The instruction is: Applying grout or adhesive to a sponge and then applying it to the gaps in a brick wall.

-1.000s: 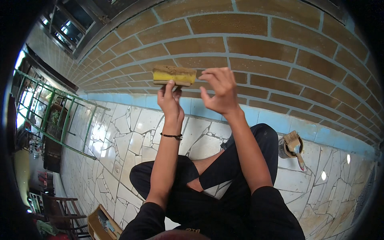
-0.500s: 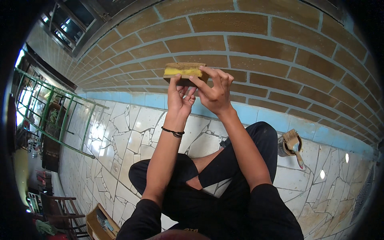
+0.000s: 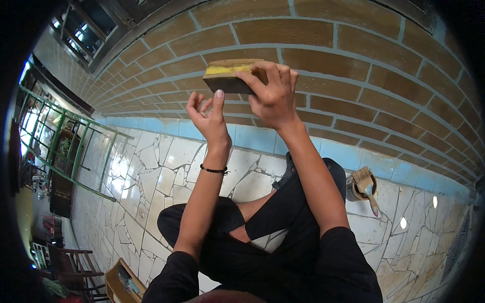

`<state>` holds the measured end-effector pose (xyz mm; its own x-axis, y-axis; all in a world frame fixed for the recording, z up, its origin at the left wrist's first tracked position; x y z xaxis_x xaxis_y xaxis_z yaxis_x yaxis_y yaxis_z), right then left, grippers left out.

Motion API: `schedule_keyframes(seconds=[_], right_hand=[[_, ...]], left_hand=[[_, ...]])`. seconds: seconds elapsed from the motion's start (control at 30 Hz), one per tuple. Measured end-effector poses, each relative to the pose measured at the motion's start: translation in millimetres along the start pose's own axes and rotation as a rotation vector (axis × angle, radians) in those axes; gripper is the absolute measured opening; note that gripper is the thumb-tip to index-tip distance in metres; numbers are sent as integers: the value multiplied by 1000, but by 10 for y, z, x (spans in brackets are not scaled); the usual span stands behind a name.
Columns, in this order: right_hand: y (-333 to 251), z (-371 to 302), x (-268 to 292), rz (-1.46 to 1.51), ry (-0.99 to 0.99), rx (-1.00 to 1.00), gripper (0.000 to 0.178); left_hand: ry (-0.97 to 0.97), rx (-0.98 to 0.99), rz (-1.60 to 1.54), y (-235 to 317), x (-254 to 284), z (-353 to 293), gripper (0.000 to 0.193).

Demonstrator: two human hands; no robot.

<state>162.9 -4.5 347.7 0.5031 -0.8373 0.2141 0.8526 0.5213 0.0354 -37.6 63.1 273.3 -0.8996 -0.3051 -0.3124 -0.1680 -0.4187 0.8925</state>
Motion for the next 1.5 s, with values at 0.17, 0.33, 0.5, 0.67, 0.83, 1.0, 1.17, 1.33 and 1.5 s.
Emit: schedule_keyframes(seconds=[0.17,0.33,0.5,0.67,0.83,1.0,1.17,1.33,1.5], right_hand=[[277,-70,-117,170,69,-99,67],[333,-200,-103,187,219,-168,68],[311,-252,-96,150,287,-166,68],[367,-308,-163,145,341,-191,67],[412,-306,-164,128,361,-198,66],[465,-314,-149,112,366,-200,66],[487,-317,-143,106,377,-207,66],[492,-315,-145,107,380,-212,66],[491,-304,-142,98,376,-206,66]], left_hand=[[-260,-175,295,-1,-319,52,69],[-280,-194,224,-204,-426,-45,70],[-286,-237,214,-222,-419,39,71],[-253,-259,229,-161,-483,102,72],[-259,-325,271,-157,-535,72,74],[-275,-323,270,-176,-587,63,76],[-320,-333,254,-160,-634,49,78],[-320,-335,265,-163,-634,48,79],[-328,-329,276,-168,-628,53,81]])
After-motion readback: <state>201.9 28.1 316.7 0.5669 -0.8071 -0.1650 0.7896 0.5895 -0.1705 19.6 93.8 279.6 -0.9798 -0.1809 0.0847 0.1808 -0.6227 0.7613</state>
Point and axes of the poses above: each hand's wrist, its own z-axis towards the middle knuckle, its own x-axis out of the back of the hand, y = z × x, the point moved 10 cm from there along z, towards the middle knuckle, and after that the axes turned 9 degrees about x, right-handed, at the moved point
